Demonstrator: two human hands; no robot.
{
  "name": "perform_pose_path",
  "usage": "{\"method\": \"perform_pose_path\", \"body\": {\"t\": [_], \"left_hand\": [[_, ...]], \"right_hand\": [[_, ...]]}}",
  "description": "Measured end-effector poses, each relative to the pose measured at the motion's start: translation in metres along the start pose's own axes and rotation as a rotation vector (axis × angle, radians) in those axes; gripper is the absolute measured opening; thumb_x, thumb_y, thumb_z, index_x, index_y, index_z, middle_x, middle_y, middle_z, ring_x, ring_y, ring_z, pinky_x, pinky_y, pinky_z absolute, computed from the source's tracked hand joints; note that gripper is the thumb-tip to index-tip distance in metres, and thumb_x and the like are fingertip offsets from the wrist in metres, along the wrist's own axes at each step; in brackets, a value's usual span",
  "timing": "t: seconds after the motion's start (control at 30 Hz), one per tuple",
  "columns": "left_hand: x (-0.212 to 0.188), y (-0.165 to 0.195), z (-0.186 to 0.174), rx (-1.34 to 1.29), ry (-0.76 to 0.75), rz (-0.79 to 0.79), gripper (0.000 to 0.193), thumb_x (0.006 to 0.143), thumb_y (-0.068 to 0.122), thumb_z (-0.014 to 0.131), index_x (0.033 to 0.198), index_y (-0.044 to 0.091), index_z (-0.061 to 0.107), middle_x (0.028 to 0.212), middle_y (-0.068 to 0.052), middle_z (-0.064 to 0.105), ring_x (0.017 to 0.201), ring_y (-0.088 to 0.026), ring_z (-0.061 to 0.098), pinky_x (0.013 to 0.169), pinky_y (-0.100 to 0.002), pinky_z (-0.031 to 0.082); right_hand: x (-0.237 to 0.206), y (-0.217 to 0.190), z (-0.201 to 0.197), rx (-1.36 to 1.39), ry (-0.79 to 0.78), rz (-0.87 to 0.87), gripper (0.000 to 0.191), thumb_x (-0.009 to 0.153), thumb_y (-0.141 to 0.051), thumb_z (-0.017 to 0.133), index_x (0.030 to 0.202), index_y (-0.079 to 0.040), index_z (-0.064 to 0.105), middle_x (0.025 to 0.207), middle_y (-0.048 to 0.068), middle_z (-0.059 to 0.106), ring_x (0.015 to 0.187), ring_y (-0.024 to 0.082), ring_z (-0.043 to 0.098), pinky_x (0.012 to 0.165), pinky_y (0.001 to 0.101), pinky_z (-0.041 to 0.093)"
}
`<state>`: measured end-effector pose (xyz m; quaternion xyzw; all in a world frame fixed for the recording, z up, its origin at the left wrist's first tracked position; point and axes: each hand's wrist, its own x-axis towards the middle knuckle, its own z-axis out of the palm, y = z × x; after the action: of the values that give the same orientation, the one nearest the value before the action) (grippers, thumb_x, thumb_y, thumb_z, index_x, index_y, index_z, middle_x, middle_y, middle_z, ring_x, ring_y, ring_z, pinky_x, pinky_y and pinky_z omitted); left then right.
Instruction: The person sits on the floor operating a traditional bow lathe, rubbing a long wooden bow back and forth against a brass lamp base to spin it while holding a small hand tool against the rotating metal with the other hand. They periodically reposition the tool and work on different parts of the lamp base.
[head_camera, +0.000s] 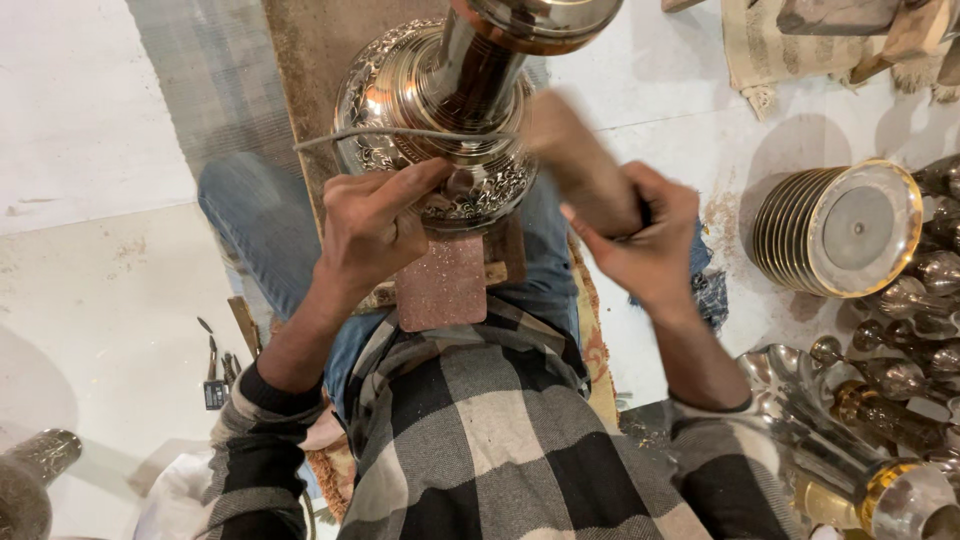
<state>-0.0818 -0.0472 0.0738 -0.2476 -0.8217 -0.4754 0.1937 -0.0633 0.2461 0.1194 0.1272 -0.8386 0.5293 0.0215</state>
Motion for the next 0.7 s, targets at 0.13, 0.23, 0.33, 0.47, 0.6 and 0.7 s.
{"method": "perform_pose_path", "body": {"t": [0.13, 0.23, 0.33, 0.47, 0.6, 0.7], "left_hand": [[0.001, 0.004, 0.003, -0.005, 0.053, 0.006, 0.026, 0.100, -0.006, 0.062, 0.122, 0.006, 0.068, 0.098, -0.010, 0.079, 0.082, -0.020, 0.080, 0.069, -0.030, 0.065], [-0.001, 0.005, 0.003, 0.003, 0.054, -0.004, 0.027, 0.099, -0.006, 0.062, 0.121, 0.008, 0.068, 0.095, -0.008, 0.079, 0.081, -0.020, 0.079, 0.069, -0.032, 0.064], [-0.004, 0.002, 0.003, 0.021, 0.055, 0.004, 0.032, 0.094, -0.007, 0.064, 0.122, 0.008, 0.069, 0.090, -0.008, 0.079, 0.074, -0.019, 0.078, 0.065, -0.031, 0.063], [-0.010, -0.005, 0.004, 0.126, 0.002, -0.087, 0.042, 0.075, -0.008, 0.065, 0.112, 0.009, 0.073, 0.063, -0.010, 0.064, 0.056, -0.024, 0.067, 0.057, -0.039, 0.056], [-0.015, -0.014, 0.008, 0.066, 0.020, -0.017, 0.040, 0.084, -0.008, 0.068, 0.120, 0.009, 0.073, 0.069, -0.004, 0.071, 0.058, -0.017, 0.070, 0.055, -0.033, 0.059], [-0.015, -0.018, 0.012, 0.042, 0.045, 0.048, 0.038, 0.088, -0.008, 0.068, 0.123, 0.007, 0.071, 0.079, -0.005, 0.075, 0.064, -0.017, 0.075, 0.055, -0.029, 0.062]], "right_hand": [[0.025, -0.021, -0.014, 0.345, 0.041, -0.085, 0.015, 0.093, 0.005, 0.077, 0.100, -0.003, 0.065, 0.082, 0.005, 0.068, 0.063, 0.011, 0.065, 0.056, 0.0242, 0.056], [0.039, -0.045, -0.033, -0.104, -0.116, -0.069, 0.011, 0.092, 0.003, 0.074, 0.094, -0.002, 0.064, 0.074, 0.005, 0.063, 0.055, 0.010, 0.060, 0.049, 0.0238, 0.045], [0.049, -0.061, -0.038, -0.731, -0.233, -0.233, 0.028, 0.070, 0.001, 0.074, 0.098, -0.004, 0.071, 0.073, 0.006, 0.067, 0.058, 0.014, 0.061, 0.052, 0.0324, 0.046], [0.049, -0.069, -0.038, -0.527, -0.260, -0.130, 0.021, 0.073, -0.005, 0.071, 0.089, -0.002, 0.058, 0.067, 0.009, 0.056, 0.056, 0.018, 0.055, 0.052, 0.0339, 0.042], [0.050, -0.068, -0.039, -0.624, -0.265, -0.133, 0.021, 0.069, -0.007, 0.071, 0.087, -0.003, 0.061, 0.068, 0.007, 0.060, 0.056, 0.020, 0.057, 0.051, 0.0354, 0.043], [0.050, -0.067, -0.042, -0.644, -0.305, -0.087, 0.023, 0.065, -0.005, 0.071, 0.087, -0.004, 0.062, 0.067, 0.007, 0.061, 0.054, 0.020, 0.058, 0.051, 0.0361, 0.044]]}}
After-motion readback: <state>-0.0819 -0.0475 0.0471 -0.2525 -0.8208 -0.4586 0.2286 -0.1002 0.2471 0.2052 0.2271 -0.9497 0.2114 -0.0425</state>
